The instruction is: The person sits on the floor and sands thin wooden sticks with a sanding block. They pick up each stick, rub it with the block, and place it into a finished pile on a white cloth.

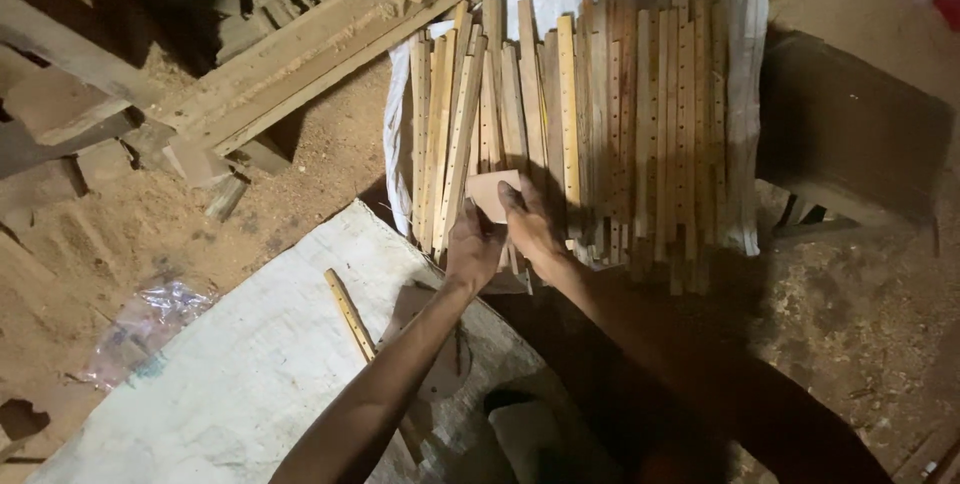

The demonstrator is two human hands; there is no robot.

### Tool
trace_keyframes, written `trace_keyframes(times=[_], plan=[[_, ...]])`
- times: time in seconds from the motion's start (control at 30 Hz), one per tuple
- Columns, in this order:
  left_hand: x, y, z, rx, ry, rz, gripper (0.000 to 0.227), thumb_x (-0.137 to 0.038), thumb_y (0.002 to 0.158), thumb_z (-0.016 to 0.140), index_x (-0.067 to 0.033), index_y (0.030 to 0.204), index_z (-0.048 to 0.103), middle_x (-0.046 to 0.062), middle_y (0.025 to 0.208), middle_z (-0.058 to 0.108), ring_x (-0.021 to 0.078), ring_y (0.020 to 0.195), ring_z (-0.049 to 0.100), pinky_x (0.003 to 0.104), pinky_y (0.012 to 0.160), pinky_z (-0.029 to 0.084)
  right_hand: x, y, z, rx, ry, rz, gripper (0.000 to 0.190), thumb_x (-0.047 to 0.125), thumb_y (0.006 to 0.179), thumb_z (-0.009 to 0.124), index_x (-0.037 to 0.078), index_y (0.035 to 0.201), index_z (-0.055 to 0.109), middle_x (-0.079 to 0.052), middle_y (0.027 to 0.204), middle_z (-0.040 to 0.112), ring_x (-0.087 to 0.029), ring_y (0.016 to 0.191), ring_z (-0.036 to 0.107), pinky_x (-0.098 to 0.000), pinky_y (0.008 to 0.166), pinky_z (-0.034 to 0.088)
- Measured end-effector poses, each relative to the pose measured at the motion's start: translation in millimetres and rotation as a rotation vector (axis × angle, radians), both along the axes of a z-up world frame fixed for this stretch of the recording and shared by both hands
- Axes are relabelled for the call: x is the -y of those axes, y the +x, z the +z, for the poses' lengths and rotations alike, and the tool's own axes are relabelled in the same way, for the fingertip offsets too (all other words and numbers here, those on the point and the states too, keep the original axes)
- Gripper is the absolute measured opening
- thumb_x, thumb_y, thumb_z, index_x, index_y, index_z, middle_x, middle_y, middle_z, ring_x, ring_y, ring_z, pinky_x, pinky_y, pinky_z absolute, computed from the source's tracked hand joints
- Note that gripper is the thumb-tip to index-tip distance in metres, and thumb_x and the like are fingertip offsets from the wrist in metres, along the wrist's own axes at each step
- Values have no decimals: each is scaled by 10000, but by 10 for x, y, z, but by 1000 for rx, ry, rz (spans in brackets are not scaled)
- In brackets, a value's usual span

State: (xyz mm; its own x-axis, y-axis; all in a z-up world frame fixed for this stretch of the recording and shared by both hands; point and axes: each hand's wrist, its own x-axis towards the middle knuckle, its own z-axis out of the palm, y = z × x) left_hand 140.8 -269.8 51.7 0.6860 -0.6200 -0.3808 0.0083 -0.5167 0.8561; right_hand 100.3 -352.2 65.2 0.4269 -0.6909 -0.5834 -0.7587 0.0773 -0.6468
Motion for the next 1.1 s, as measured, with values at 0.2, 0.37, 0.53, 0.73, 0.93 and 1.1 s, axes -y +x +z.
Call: trace_keyframes(times=[0.2, 0.37, 0.53, 0.73, 0.93, 1.1], plan=[[-247, 91, 457, 62, -92, 46, 268, -295, 848, 715, -105, 1031, 665, 137, 856, 720, 344, 861, 745, 473, 680, 567, -309, -237, 706, 170, 63, -128, 822, 589, 980, 561, 74, 1590, 368, -290, 1649, 264, -424, 1549, 225, -525, 1278, 142], [-827, -138, 545, -9, -195, 72, 332, -141, 866, 699, -68, 1174, 598, 229, 1020, 736, 444, 1036, 703, 539, 804, 581, -415, -323, 206, 55, 63, 14, 847, 738, 910, 580, 274, 1594, 399, -143, 1640, 383, -337, 1533, 297, -491, 1261, 198], [-1665, -353, 658, 9, -67, 40, 331, -168, 859, 715, 16, 1069, 537, 304, 908, 697, 521, 974, 673, 650, 764, 484, -1250, -426, 488, 181, 156, 252, 686, 584, 968, 572, 161, 1508, 539, -266, 1590, 403, -457, 1477, 346, -569, 1211, 286], [-2703, -814, 3, -4, 15, 153, 441, -343, 919, 703, -1, 1163, 569, 285, 932, 724, 494, 894, 718, 600, 714, 559, -1886, -610, -911, 37, 148, 610, 604, 629, 1004, 524, 260, 1481, 509, -234, 1099, 731, -356, 1022, 743, -524, 892, 573], [-3326, -1073, -518, -246, 113, -10, 360, -321, 1031, 462, -87, 1293, 385, 56, 814, 657, 140, 505, 551, 276, 390, 445, -2301, -1004, -1479, -200, 164, 655, 809, 752, 958, 545, 256, 1586, 430, -142, 1640, 389, -318, 1540, 301, -528, 1263, 202], [-3277, -999, -540, 134, 244, 117, 688, -389, 834, 721, -96, 1398, 457, 151, 1135, 601, 414, 958, 685, 527, 754, 593, -2476, -609, -45, -149, 125, 638, 794, 686, 954, 543, 178, 1557, 457, -160, 1605, 432, -318, 1502, 382, -487, 1233, 316]])
